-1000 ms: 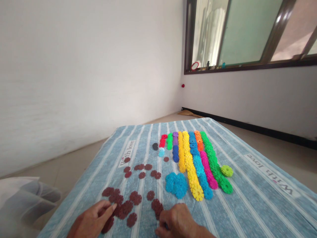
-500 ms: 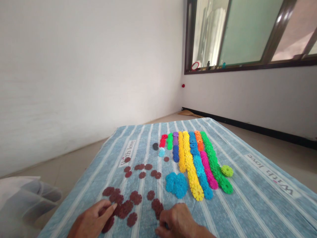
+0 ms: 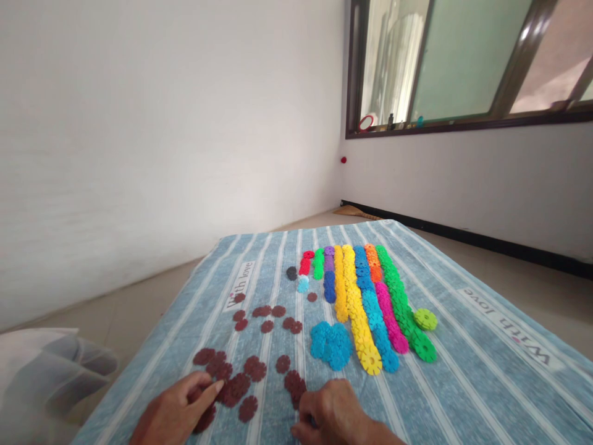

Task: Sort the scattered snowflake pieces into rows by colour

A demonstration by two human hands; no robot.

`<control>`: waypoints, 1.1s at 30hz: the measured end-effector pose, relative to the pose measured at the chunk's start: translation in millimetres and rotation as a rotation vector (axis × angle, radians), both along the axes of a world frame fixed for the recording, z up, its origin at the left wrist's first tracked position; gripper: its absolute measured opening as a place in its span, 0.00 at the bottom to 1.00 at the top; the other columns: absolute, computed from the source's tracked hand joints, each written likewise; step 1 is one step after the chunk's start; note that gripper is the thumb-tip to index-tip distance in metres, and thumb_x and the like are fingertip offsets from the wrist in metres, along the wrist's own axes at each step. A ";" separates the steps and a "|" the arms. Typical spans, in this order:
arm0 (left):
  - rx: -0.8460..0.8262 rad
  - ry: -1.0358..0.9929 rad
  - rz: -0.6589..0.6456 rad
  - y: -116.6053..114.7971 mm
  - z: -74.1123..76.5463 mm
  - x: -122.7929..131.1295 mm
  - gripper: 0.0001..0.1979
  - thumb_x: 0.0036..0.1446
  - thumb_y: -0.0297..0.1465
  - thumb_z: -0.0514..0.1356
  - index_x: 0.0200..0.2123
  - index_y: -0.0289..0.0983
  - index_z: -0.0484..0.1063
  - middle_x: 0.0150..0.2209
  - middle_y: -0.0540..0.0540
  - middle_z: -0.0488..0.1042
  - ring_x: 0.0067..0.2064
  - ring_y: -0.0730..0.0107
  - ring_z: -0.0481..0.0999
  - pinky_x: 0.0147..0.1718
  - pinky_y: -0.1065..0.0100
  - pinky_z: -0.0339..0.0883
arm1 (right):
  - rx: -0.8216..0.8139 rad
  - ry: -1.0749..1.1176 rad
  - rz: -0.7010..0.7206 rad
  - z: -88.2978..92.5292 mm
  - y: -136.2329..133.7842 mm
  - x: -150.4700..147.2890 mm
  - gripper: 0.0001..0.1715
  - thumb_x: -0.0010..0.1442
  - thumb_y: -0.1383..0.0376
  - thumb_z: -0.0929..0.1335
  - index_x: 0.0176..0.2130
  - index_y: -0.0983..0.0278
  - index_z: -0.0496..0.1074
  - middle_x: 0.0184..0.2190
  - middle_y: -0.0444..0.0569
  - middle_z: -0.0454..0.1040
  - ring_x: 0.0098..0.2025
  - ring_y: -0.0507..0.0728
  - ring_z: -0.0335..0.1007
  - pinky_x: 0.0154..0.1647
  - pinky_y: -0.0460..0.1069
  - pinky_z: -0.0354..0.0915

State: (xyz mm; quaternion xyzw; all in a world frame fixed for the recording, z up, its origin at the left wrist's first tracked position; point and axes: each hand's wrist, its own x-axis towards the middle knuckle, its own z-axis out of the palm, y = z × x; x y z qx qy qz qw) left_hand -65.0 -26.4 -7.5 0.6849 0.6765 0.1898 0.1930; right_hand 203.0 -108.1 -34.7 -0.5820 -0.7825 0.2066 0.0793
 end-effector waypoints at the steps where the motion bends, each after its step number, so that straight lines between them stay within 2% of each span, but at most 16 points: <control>1: -0.026 0.000 -0.019 -0.3 0.7 0.9 0.17 0.46 0.48 0.58 0.24 0.39 0.70 0.19 0.52 0.72 0.24 0.68 0.72 0.25 0.71 0.61 | 0.004 -0.005 0.003 0.9 0.2 0.0 0.16 0.60 0.53 0.66 0.37 0.59 0.78 0.34 0.49 0.80 0.37 0.60 0.77 0.35 0.48 0.62; 4: -0.089 0.003 -0.059 -2.8 2.6 4.3 0.18 0.48 0.48 0.56 0.26 0.38 0.71 0.20 0.52 0.72 0.25 0.68 0.72 0.27 0.71 0.61 | 0.004 -0.022 0.017 4.5 -0.4 -0.1 0.16 0.60 0.54 0.66 0.37 0.60 0.78 0.34 0.49 0.80 0.36 0.60 0.77 0.32 0.48 0.60; 9: -0.085 -0.053 -0.060 -12.0 5.6 10.6 0.16 0.48 0.45 0.57 0.31 0.37 0.71 0.21 0.53 0.72 0.24 0.69 0.71 0.27 0.70 0.61 | 0.045 -0.020 -0.001 6.7 -8.0 1.5 0.12 0.60 0.58 0.66 0.34 0.61 0.77 0.32 0.49 0.80 0.34 0.58 0.77 0.29 0.47 0.57; 17: -0.134 -0.188 -0.076 -22.7 6.6 11.7 0.14 0.46 0.39 0.58 0.32 0.35 0.69 0.21 0.53 0.70 0.23 0.70 0.70 0.27 0.70 0.61 | 0.068 0.014 -0.001 2.8 -15.8 5.7 0.10 0.60 0.62 0.66 0.30 0.61 0.75 0.27 0.46 0.79 0.31 0.56 0.76 0.28 0.47 0.53; 21: -0.150 -0.094 -0.101 -30.0 18.7 10.8 0.17 0.42 0.37 0.61 0.35 0.34 0.72 0.27 0.51 0.70 0.28 0.69 0.70 0.29 0.69 0.61 | 0.092 0.014 0.005 -0.5 -16.6 6.0 0.10 0.60 0.62 0.66 0.29 0.61 0.74 0.27 0.45 0.78 0.30 0.56 0.75 0.27 0.47 0.52; 26: -0.219 0.095 -0.105 -39.9 33.7 10.0 0.15 0.38 0.33 0.62 0.33 0.35 0.72 0.31 0.49 0.71 0.34 0.67 0.70 0.32 0.70 0.59 | 0.136 0.013 0.019 -9.8 -16.4 5.9 0.09 0.59 0.62 0.66 0.29 0.60 0.73 0.25 0.44 0.78 0.29 0.56 0.75 0.27 0.47 0.53; 33: -0.216 0.190 -0.159 -42.3 27.1 11.6 0.06 0.40 0.28 0.57 0.27 0.36 0.69 0.29 0.50 0.70 0.31 0.71 0.67 0.29 0.72 0.54 | 0.166 0.089 0.146 -25.7 -18.8 11.9 0.11 0.61 0.62 0.64 0.28 0.60 0.71 0.24 0.44 0.76 0.27 0.55 0.75 0.26 0.47 0.54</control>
